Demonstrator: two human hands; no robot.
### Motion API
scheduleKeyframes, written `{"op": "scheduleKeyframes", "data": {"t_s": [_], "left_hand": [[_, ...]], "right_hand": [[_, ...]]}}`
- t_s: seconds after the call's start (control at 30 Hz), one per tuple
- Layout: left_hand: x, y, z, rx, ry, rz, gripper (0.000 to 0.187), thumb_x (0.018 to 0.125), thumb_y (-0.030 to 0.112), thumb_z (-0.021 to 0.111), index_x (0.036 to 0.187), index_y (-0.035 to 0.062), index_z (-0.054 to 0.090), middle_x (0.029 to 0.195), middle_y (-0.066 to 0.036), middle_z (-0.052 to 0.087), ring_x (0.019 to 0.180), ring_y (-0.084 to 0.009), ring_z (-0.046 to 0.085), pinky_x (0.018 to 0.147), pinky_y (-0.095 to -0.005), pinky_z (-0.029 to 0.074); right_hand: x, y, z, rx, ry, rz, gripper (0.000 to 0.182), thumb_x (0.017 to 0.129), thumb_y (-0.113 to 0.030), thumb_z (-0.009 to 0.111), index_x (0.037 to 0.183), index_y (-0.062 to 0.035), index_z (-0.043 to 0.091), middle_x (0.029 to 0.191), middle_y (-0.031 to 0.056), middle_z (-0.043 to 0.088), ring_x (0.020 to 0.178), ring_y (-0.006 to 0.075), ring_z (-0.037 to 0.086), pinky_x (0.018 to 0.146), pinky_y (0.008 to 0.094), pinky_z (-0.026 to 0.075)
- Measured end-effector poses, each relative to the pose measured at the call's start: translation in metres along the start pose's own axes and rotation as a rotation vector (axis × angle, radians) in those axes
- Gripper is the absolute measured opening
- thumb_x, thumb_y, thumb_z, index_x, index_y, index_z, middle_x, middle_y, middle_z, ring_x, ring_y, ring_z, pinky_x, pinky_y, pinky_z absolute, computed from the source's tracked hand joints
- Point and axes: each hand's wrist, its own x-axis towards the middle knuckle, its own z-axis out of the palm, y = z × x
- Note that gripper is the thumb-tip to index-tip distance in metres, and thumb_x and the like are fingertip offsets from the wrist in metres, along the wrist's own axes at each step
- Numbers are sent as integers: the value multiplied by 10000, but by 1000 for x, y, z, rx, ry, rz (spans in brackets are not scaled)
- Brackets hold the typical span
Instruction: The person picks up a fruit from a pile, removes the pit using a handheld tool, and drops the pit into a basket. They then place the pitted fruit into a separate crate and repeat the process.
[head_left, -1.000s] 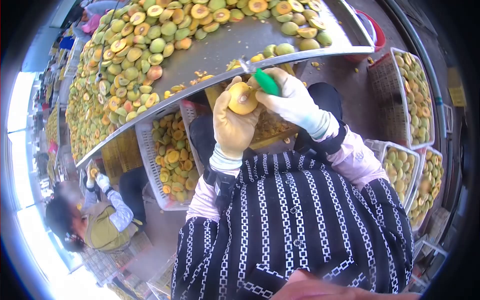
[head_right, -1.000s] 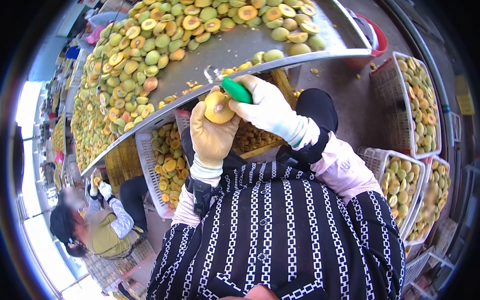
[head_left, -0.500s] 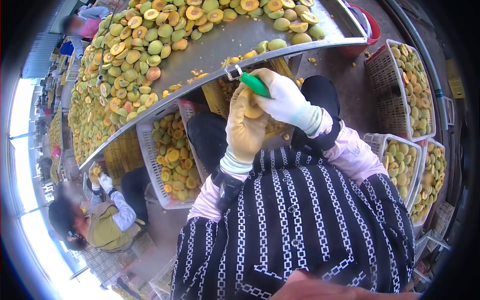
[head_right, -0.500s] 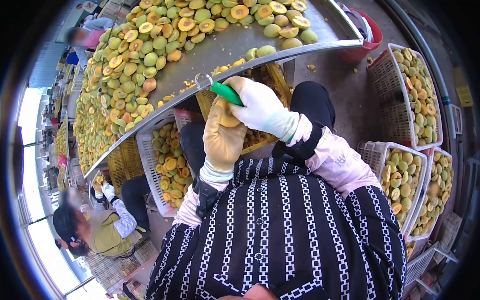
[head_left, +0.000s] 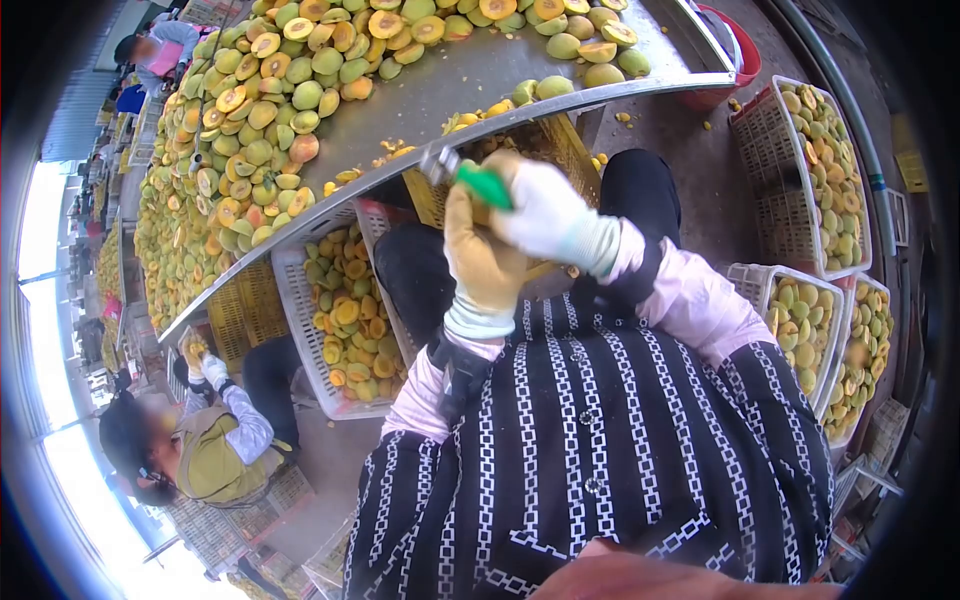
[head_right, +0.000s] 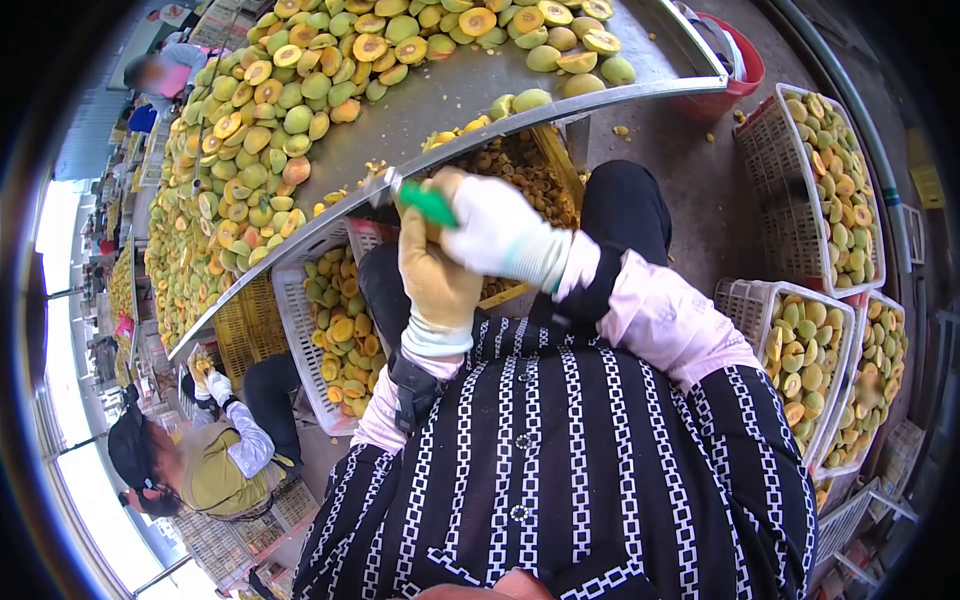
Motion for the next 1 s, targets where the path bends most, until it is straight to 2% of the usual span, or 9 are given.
{"op": "scheduleKeyframes", "data": {"t_s": [0.07,0.1,0.23,0.37,0.53,0.57,0.63,0.8,1.0], "left_hand": [[9,4,-3,-62,17,47,373,984,264,432,1241,11,526,1257,-158,555,1200,-325,513,1077,-467,369],[10,10,-2,-30,-48,80,353,966,237,474,1236,14,522,1264,-164,550,1195,-356,514,1081,-480,370],[18,21,3,-268,-111,17,370,951,205,504,1288,54,489,1293,-153,532,1204,-355,502,1068,-497,376],[14,15,1,-96,-172,-40,421,954,157,474,1366,74,446,1384,-111,475,1286,-259,443,1122,-433,305],[14,33,1,-176,-79,92,398,951,207,484,1302,21,487,1390,-174,459,1301,-370,412,1110,-512,330],[14,39,-2,-175,-72,109,398,951,207,484,1302,21,487,1390,-174,459,1301,-370,412,1110,-512,330],[15,49,-3,-442,-124,-12,371,950,255,513,1251,41,545,1390,-192,458,1317,-409,383,1103,-524,343],[15,42,-9,-411,-238,5,413,969,301,519,1302,57,512,1383,-199,459,1365,-399,310,1102,-534,348],[15,38,-1,-295,-247,8,447,980,340,494,1329,61,488,1391,-190,456,1367,-379,316,1108,-511,343]], "right_hand": [[-2,1,3,11,-7,-107,268,740,-158,619,973,-33,574,806,210,612,789,400,622,688,420,504],[-1,-6,-7,236,67,39,303,756,-167,639,1024,-37,585,844,207,626,825,388,631,709,415,512],[7,26,-47,-219,324,18,335,808,-146,637,1123,-53,571,960,184,641,902,354,641,773,382,515],[-1,-5,-36,-104,199,-189,372,815,-139,639,1177,-106,561,1035,154,644,918,353,638,791,382,523],[-22,-5,-24,42,-138,-249,342,851,-179,633,1182,-122,569,914,164,659,780,332,663,683,385,531],[-27,-2,-18,99,-40,-209,350,862,-191,628,1196,-111,559,904,176,659,780,328,667,685,383,529],[-26,-8,-30,20,-113,331,376,861,-185,629,1213,-87,540,964,190,654,833,326,669,716,382,526],[-29,-2,-36,-164,63,-147,426,825,-156,681,1204,-30,535,928,193,645,820,356,653,698,377,523],[-24,-22,-43,-288,38,-255,493,798,-88,687,1263,-32,536,819,127,628,662,297,633,585,354,492]]}}
